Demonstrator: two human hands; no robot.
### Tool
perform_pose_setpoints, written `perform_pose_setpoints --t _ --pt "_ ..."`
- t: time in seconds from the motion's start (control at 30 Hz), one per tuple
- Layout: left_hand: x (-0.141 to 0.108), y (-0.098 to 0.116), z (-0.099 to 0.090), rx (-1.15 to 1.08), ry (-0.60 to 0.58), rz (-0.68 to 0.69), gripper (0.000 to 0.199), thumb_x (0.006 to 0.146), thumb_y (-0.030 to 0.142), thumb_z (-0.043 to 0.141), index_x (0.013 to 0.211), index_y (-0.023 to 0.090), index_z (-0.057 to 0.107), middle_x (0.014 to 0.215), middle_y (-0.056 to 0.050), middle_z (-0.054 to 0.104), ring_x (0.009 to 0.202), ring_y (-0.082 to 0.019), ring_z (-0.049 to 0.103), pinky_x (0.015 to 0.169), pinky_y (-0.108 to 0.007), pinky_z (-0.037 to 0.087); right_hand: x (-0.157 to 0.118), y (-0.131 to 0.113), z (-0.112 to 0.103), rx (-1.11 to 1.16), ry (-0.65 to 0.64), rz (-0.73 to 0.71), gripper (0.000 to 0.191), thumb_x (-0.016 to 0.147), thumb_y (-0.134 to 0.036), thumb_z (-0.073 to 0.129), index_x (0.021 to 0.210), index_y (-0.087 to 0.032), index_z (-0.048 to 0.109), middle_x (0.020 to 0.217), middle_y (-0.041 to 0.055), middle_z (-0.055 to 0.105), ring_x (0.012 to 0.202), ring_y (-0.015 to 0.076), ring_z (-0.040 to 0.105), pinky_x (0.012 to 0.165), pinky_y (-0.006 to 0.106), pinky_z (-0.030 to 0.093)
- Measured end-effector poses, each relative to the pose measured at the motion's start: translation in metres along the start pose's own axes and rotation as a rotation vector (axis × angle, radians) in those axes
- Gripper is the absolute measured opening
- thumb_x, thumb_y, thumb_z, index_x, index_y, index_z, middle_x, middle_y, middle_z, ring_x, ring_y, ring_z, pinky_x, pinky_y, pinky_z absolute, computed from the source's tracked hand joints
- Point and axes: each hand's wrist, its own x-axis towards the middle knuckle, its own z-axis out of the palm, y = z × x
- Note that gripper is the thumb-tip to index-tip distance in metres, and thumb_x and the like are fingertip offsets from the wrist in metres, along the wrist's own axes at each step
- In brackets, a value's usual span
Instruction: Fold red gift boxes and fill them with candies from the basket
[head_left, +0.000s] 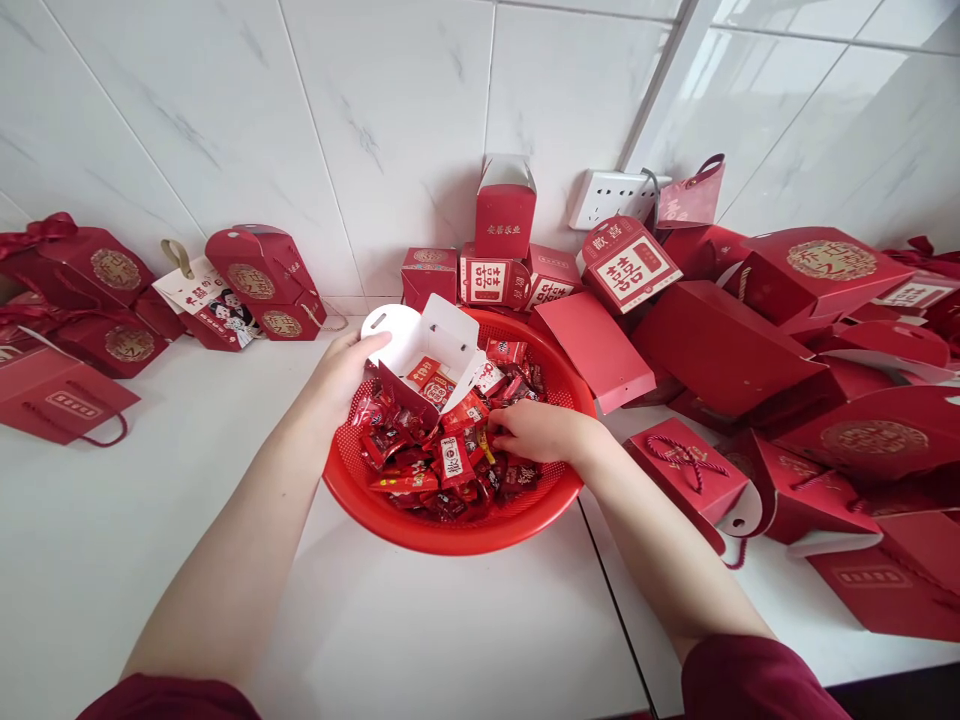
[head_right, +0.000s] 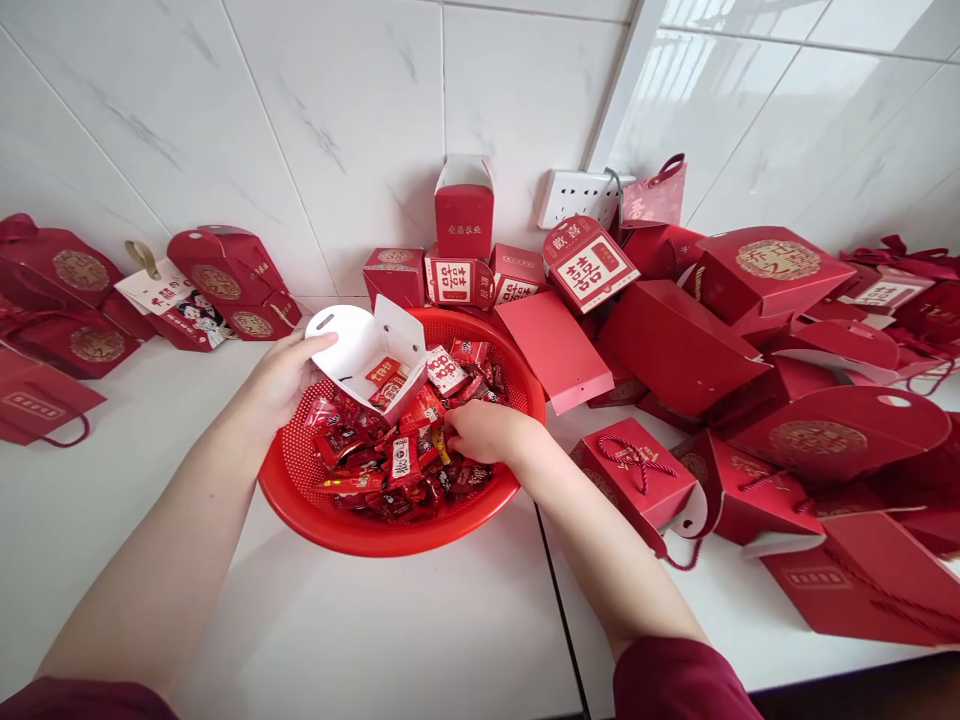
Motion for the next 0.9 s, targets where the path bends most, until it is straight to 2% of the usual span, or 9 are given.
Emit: perform_pose_setpoints --t 0.27,0.47,0.7,0.9 --pt "0.0 0.0012 0.001 0.004 -0.007 0.016 0.052 0.065 0.03 0.078 0.114 0.014 0.072 0.097 -0.009 0.075 0.081 -0.023 0.07 0.069 -0.03 0.055 -0.0011 -0.0025 -0.0027 -0.019 -0.011 0.006 0.03 0.095 -0.021 0.044 0.114 -0.013 0.067 0.108 0.0141 0.072 0.095 0.0255 0.068 0.074 0.031 0.047" --pt "0.0014 -0.0011 -0.0017 0.019 -0.001 0.027 0.055 0.064 0.03 0.078 0.116 0.013 0.071 0.104 -0.009 0.074 0.089 -0.023 0.069 0.07 -0.029 0.054 -0.0004 -0.0026 -0.0025 -0.01 -0.021 0.017 0.03 0.096 -0.026 0.046 0.112 -0.013 0.068 0.108 0.0147 0.072 0.095 0.0269 0.068 0.075 0.032 0.048" --pt "0.0011 -0.0009 -0.0037 0.027 -0.032 0.023 0.053 0.065 0.032 0.079 0.113 0.013 0.071 0.097 -0.007 0.074 0.082 -0.02 0.067 0.065 -0.025 0.052 -0.0034 -0.0064 -0.0045 -0.014 -0.011 0.017 0.03 0.096 -0.026 0.047 0.114 -0.014 0.068 0.109 0.014 0.073 0.097 0.0257 0.068 0.076 0.03 0.048" --pt "-0.0034 0.0032 0.0016 0.015 -0.023 0.031 0.051 0.064 0.03 0.078 0.111 0.011 0.071 0.094 -0.007 0.074 0.08 -0.02 0.067 0.065 -0.026 0.052 -0.0023 -0.0055 -0.0035 -0.012 -0.016 0.021 0.03 0.096 -0.027 0.048 0.113 -0.014 0.068 0.109 0.0138 0.073 0.098 0.0265 0.068 0.077 0.031 0.048"
